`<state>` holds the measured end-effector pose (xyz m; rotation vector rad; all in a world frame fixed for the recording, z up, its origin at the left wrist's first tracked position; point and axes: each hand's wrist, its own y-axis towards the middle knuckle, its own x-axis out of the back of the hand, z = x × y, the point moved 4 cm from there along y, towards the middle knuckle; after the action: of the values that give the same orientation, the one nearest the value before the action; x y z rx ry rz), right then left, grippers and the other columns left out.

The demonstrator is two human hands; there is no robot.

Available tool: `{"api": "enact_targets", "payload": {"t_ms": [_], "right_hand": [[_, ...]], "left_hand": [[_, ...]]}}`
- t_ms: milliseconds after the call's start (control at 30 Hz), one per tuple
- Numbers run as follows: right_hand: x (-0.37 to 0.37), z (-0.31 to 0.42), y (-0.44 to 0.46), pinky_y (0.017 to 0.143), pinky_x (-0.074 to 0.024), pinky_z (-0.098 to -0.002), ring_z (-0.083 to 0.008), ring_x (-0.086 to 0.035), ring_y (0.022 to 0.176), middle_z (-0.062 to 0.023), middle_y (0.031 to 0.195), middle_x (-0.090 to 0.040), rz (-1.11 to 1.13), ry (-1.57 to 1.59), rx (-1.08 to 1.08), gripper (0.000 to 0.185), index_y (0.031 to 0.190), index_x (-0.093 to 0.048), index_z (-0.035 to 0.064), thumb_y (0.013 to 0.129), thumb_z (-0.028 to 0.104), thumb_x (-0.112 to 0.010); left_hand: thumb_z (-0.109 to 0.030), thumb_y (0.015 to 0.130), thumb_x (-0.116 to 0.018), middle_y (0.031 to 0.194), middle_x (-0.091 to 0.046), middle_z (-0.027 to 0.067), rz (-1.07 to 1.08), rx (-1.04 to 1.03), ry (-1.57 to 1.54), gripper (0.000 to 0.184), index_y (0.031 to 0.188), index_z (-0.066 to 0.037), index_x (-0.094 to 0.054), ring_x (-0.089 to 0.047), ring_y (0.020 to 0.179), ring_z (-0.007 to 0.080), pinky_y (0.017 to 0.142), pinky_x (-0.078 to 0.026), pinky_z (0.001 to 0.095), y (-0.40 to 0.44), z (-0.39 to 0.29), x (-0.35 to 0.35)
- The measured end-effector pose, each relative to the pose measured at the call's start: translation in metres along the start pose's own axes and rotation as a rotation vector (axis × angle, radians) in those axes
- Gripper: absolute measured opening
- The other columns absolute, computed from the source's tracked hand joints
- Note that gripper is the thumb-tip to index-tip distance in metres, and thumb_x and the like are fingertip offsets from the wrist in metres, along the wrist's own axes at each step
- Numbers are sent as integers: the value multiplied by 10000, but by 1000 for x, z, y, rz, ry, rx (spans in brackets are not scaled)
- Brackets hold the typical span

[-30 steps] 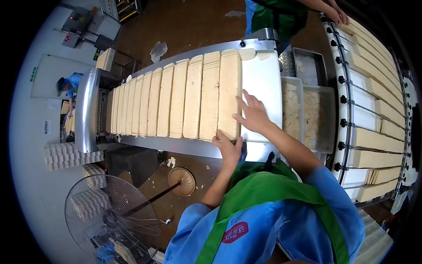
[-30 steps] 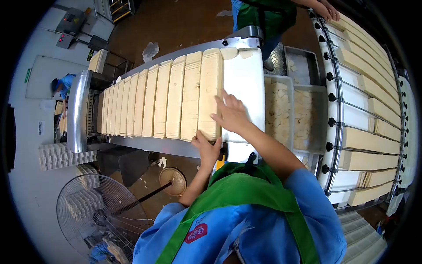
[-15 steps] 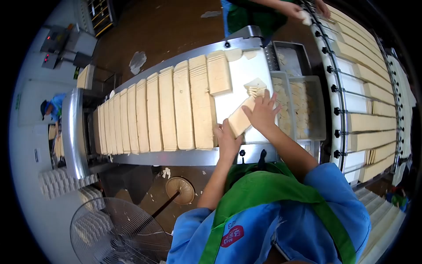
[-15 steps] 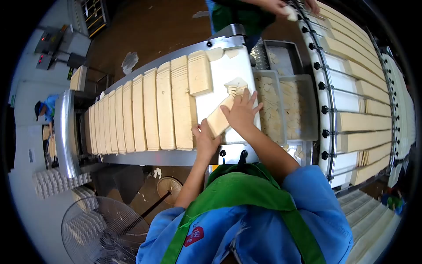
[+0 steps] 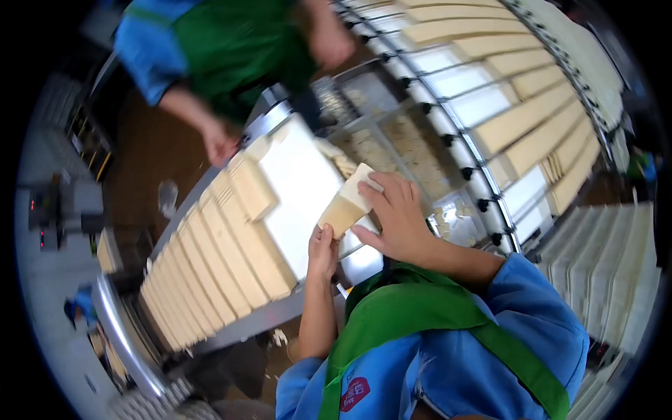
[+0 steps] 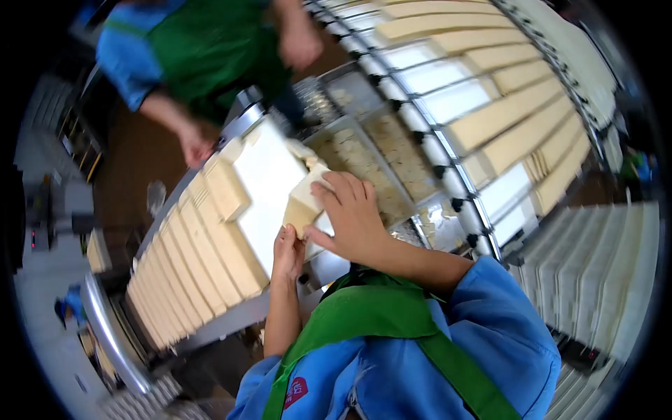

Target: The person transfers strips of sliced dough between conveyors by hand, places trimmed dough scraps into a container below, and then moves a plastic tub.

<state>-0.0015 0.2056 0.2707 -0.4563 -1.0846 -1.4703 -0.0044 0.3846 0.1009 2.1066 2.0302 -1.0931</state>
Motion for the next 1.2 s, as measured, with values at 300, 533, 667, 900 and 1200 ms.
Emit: {"api": "enact_targets", "payload": {"t_ms": [300,533,667,900,1200], "right_hand": [[152,-177,-84,816,-407,-457,-370,-531,911,-212,953,-566,-339,-264,-665,430,992,-539,-20,858,384,-602],[195,-323,-186,897,-320,-534,-448,-615,805,-235,829,-651,-251,-465,-1074,485,945,-554,-15,932,450,-418],[207,-374,-199,941,-288,-537,-415,-572,1026,-269,991,-635,2,-416,-1075,545,1041,-539,-34,936,475,-373],[211,-407,-199,955,-308,-500,-400,-512,1116,-260,1232,-526,147,-310,-1188,575,1157,-507,-54,928,448,-345],[239,-412,-192,1039,-254,-495,-341,-356,1287,-215,1351,-427,-70,-469,-1190,545,1215,-486,-19,873,405,-487]], "left_hand": [[-158,912,-623,787,-600,21,655,106,613,213,1039,2,-561,-526,649,73,575,-439,216,-9,67,-229],[-221,938,-568,714,-614,52,876,372,664,253,937,31,-589,-560,602,94,537,-460,235,-5,164,-342],[-233,956,-540,770,-633,63,717,645,588,235,921,-6,-592,-595,649,121,592,-506,246,-5,197,-373],[-186,945,-510,814,-642,63,658,704,718,211,941,2,-606,-598,674,115,601,-505,242,-3,211,-410],[-129,905,-509,791,-637,85,783,586,769,159,879,7,-588,-596,663,134,604,-505,257,16,231,-457]]}}
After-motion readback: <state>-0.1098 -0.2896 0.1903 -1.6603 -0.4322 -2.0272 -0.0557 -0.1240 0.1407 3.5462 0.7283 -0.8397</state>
